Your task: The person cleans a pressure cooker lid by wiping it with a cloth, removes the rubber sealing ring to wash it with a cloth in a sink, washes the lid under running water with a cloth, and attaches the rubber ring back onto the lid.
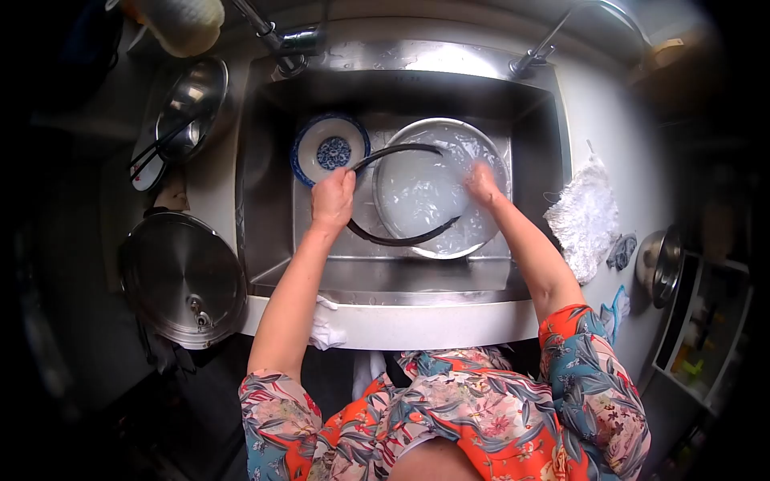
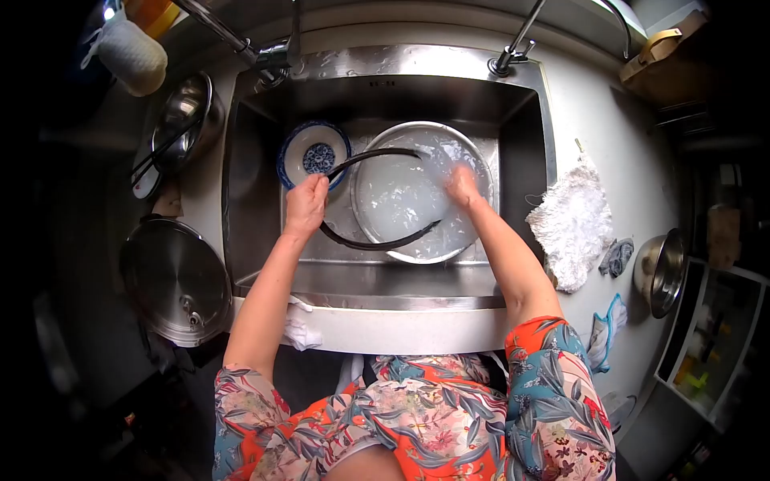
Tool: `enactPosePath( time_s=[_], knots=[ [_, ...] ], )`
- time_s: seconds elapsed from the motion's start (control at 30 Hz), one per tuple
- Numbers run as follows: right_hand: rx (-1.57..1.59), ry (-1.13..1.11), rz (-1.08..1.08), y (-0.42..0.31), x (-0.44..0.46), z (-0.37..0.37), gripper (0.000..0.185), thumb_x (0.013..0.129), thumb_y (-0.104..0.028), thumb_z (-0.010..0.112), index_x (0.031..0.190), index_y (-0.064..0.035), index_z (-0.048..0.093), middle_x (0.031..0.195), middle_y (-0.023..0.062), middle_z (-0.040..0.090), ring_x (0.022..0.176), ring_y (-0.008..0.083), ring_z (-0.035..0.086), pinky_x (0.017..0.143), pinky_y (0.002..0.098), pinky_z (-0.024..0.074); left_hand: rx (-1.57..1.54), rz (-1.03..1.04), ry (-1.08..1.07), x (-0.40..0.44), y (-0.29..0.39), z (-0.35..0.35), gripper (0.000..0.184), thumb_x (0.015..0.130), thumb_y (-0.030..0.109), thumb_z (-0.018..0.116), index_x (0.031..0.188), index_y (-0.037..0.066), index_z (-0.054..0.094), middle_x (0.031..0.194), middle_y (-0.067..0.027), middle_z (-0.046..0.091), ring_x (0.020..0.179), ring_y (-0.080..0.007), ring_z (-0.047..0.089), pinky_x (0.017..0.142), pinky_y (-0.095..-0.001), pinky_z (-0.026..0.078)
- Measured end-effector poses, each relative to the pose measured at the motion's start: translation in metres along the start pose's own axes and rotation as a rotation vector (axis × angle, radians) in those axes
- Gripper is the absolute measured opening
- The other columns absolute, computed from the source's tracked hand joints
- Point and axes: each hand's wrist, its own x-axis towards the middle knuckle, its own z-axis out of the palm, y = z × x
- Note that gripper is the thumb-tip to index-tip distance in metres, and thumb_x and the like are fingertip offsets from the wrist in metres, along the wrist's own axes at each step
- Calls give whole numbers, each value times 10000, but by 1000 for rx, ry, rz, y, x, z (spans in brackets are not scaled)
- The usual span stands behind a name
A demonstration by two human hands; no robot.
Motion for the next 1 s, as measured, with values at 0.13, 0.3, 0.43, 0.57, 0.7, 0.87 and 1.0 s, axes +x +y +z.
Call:
enactPosePath(
  time_s=[0.13,0.3,0.43,0.57,0.7,0.87,1.0],
  knots=[
    [293,5,78,-79,24,-51,151,819,-111,515,912,-43,614,763,185,598,715,348,588,635,416,449,164,-79,-252,5,2,-4,254,787,211,530,954,28,587,816,-218,620,825,-377,596,728,-441,448],
    [83,150,-536,-126,43,-62,157,806,-166,567,922,-71,613,827,121,597,796,313,594,691,393,484,380,603,177,26,65,-3,441,811,218,561,1178,-7,465,1053,-219,566,952,-368,557,826,-413,437],
    [-65,23,-612,-171,35,-68,137,819,-212,553,830,-84,600,823,96,587,805,288,594,684,380,487,324,420,-172,39,107,3,257,846,167,505,1058,26,537,946,-203,597,866,-375,569,753,-438,447],
    [102,136,-557,-147,38,-56,145,848,-194,546,855,-53,580,795,121,582,766,318,578,662,396,473,355,406,-107,39,108,2,188,863,155,489,947,24,596,784,-206,604,738,-386,580,658,-438,451],
    [190,157,-254,-83,21,-42,222,869,-229,505,797,-31,572,802,192,589,786,388,560,689,452,450,164,313,-16,45,95,-27,172,869,137,506,922,10,609,746,-205,599,686,-371,582,608,-391,450],
    [209,60,82,-32,-24,10,153,797,-167,561,829,-18,578,814,205,591,790,384,571,694,434,456,249,368,97,33,66,-15,174,869,146,516,919,8,609,708,-192,597,630,-308,597,593,-361,454],
    [-210,-264,1,2,-24,20,190,730,-155,582,843,-3,583,856,225,596,847,393,576,735,443,459,188,229,101,23,53,-11,186,863,145,506,942,10,606,763,-203,613,715,-342,610,645,-384,461]
  ],
)
